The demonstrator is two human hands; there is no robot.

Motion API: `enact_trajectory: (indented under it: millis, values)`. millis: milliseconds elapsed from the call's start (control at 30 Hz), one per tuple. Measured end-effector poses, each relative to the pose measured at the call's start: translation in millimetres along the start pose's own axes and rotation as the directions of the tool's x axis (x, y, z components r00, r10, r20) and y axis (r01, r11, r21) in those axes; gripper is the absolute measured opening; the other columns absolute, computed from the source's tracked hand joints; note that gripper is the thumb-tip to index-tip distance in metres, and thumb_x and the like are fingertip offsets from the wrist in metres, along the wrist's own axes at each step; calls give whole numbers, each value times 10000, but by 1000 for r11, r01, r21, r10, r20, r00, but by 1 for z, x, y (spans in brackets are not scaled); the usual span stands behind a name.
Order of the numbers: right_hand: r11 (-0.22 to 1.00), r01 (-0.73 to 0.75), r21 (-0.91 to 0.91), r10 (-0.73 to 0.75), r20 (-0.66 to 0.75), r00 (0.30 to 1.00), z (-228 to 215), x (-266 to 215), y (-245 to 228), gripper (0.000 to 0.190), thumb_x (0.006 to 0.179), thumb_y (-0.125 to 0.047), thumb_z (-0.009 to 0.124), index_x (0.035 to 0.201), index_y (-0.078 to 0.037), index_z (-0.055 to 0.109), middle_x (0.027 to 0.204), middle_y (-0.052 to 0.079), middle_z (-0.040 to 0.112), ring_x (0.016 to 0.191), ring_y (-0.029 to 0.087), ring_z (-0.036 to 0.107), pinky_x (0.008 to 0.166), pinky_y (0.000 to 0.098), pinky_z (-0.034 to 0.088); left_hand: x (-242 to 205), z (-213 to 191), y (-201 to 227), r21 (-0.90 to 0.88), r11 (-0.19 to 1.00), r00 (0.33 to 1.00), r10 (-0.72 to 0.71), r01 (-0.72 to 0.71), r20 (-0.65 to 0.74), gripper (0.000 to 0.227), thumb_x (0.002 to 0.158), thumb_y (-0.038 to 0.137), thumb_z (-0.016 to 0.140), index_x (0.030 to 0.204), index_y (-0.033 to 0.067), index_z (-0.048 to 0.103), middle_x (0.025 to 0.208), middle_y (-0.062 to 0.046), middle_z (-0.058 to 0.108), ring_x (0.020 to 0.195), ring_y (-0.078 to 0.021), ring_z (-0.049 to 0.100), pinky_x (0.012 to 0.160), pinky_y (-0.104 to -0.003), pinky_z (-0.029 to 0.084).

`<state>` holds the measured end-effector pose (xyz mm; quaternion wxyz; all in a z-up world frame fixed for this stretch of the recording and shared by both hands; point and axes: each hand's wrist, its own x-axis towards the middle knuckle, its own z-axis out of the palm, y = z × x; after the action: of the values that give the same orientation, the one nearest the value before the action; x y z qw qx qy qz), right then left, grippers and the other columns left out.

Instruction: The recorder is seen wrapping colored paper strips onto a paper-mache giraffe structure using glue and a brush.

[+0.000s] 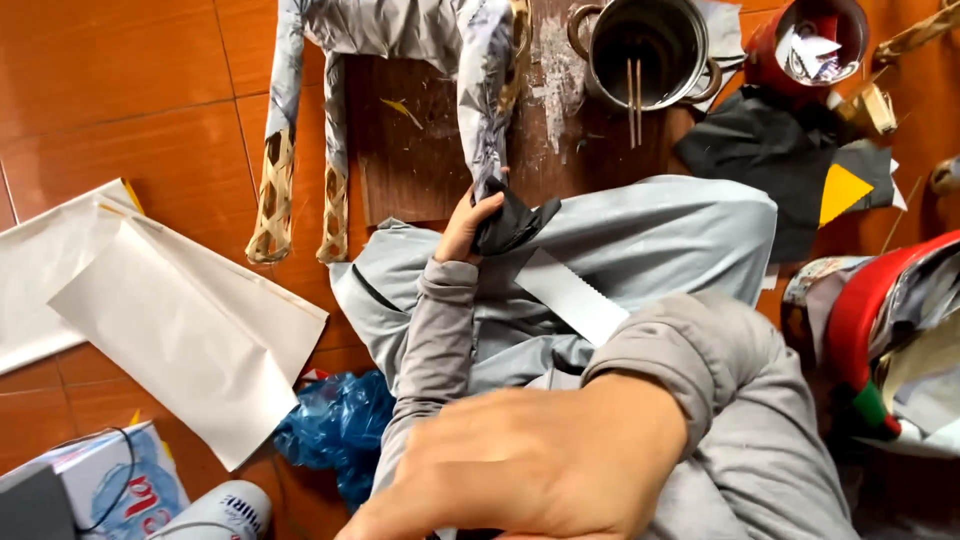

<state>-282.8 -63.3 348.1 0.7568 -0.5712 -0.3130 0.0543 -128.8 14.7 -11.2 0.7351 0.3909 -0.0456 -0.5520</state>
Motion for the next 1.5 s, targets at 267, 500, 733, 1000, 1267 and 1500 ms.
enact_trajectory:
  millis: [267,500,733,1000,1267,1500]
  values:
    - [938,-1,-347,-124,-338,933,-20,-55,61,355,1127,-168,539,1440,-28,448,1252,122,667,1116,224,691,906,322,560,8,-4,-2,46,999,999,27,-26,-26,622,928,186,742,1483,1,532,1250,-25,623,1089,-122,591,977,-271,473]
    - [647,-749,143,499,-823,273,-66,-171,215,229,1060,-200,607,976,-6,695,817,42,697,701,82,633,654,248,528,9,3,2,58,997,998,54,-52,-32,621,927,203,757,1467,-10,534,1360,-45,615,1200,-134,582,1055,-268,452]
    - [787,-417,455,574,-787,224,-68,-126,247,177,947,-144,711,1026,-91,563,718,-21,593,515,69,526,440,247,416,10,1,2,15,999,999,44,-44,-21,638,909,195,766,1468,8,522,1358,-45,618,1168,-137,596,1029,-287,475]
    - [884,-363,294,404,-871,278,-114,-110,252,166,981,-44,740,1041,6,593,778,10,616,589,79,582,502,251,485,13,-15,-12,39,999,1000,6,-6,8,644,969,280,766,1478,-25,517,1227,-70,646,1074,-151,619,948,-296,514]
    - [805,-592,-13,194,-939,285,-107,-98,252,176,965,3,737,1091,18,616,915,40,690,760,87,651,621,249,552,6,1,4,-77,997,993,22,-13,116,724,931,267,774,1527,39,433,1345,-52,633,1166,-137,639,1020,-280,527]
    - [677,-689,-259,97,-897,432,-63,-133,201,152,978,-14,705,1116,28,659,1006,135,724,887,191,712,782,320,566,2,6,5,-175,983,993,-46,64,108,673,948,149,733,1535,67,416,942,-142,652,795,-287,697,710,-444,607]
